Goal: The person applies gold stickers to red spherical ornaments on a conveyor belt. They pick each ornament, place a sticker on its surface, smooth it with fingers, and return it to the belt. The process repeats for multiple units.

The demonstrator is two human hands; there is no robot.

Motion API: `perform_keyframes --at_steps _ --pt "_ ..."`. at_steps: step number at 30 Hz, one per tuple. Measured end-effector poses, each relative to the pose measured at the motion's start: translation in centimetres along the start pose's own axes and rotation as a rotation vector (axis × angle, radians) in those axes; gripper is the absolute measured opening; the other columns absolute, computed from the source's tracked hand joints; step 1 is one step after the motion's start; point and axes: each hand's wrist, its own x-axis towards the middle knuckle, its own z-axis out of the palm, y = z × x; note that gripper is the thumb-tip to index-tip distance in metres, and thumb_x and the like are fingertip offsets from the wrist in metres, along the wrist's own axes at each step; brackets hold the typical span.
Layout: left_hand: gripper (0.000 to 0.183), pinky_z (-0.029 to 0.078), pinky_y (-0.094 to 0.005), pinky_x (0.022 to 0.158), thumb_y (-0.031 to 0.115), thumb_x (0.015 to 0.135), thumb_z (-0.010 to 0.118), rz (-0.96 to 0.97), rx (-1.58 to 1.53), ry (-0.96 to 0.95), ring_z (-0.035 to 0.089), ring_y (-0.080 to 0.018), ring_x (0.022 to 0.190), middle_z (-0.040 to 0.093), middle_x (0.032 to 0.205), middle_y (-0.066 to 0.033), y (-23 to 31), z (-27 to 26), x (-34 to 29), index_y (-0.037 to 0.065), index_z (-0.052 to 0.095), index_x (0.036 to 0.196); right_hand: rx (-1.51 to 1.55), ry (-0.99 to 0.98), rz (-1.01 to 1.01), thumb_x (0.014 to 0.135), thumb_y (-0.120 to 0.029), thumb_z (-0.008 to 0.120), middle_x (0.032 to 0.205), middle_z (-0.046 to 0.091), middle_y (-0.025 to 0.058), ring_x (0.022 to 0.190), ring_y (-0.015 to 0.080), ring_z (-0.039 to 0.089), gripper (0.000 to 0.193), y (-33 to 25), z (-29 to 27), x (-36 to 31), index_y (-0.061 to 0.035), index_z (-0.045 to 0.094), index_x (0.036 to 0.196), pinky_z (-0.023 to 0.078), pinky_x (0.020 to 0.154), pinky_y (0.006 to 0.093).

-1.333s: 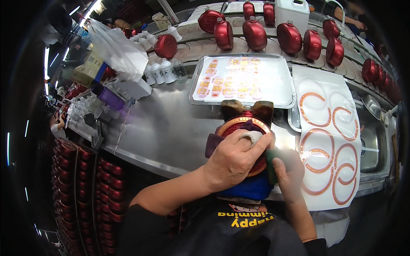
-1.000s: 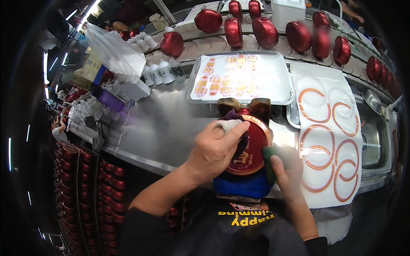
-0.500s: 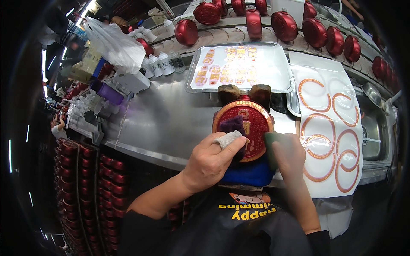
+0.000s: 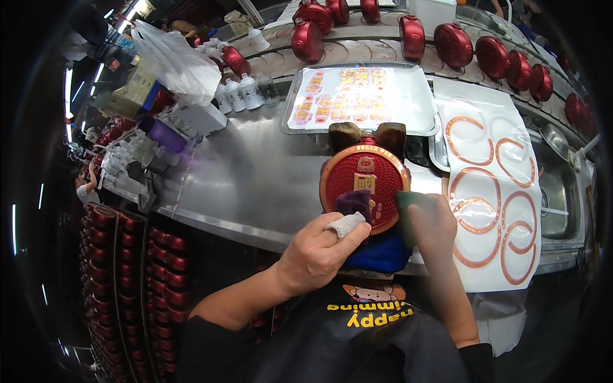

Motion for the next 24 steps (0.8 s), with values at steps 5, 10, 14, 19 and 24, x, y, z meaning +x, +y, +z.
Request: perform_keyframes --at_steps 5,10,14,19,24 --pt "0.043 0.061 -0.0405 0.083 -0.005 0.079 0.075 0.043 0.026 0.005 0.072 -0.0344 0.092 0.075 0.092 -0.0154 -0.3 0.0 1.1 0.001 0.074 0.122 -0.020 -0.008 -0.014 0.099 -0.025 0.073 0.088 0.069 0.0137 0.079 0.0237 0.066 0.029 0.2 -0.1 0.2 0.0010 0.064 0.108 0.052 0.074 0.0350" --pt "0.043 0.061 -0.0408 0.084 -0.005 0.083 0.073 -0.061 -0.005 0.082 0.072 -0.0350 0.094 0.076 0.101 -0.0143 -1.7 0.2 2.3 0.002 0.073 0.125 0.011 -0.038 -0.023 0.099 -0.026 0.073 0.089 0.068 0.0143 0.079 0.0245 0.066 0.030 0.4 -0.2 0.1 0.0010 0.063 0.108 0.052 0.074 0.0347" --pt "0.047 0.061 -0.0418 0.085 -0.005 0.082 0.074 -0.028 -0.018 0.058 0.071 -0.0353 0.098 0.076 0.102 -0.0157 -2.3 0.5 3.1 0.003 0.072 0.129 0.062 -0.040 0.025 0.099 -0.027 0.074 0.089 0.068 0.0144 0.079 0.0243 0.065 0.031 0.6 -0.2 -0.2 0.0010 0.062 0.107 0.052 0.075 0.0347" --pt "0.049 0.061 -0.0423 0.086 -0.004 0.082 0.073 0.091 0.005 0.056 0.071 -0.0353 0.096 0.075 0.099 -0.0161 -4.6 1.4 6.9 0.005 0.071 0.130 0.069 -0.035 0.017 0.099 -0.027 0.074 0.088 0.067 0.0145 0.079 0.0250 0.065 0.032 0.8 -0.1 -0.3 0.0010 0.062 0.108 0.052 0.074 0.0355" --pt "0.039 0.055 -0.0407 0.091 0.005 0.089 0.074 -0.045 -0.145 0.049 0.066 -0.0341 0.104 0.076 0.099 -0.0128 -7.8 1.1 9.0 0.010 0.072 0.127 0.072 -0.029 0.016 0.099 -0.027 0.074 0.088 0.067 0.0135 0.079 0.0239 0.065 0.032 0.9 -0.1 -0.2 0.0010 0.062 0.107 0.052 0.074 0.0345"
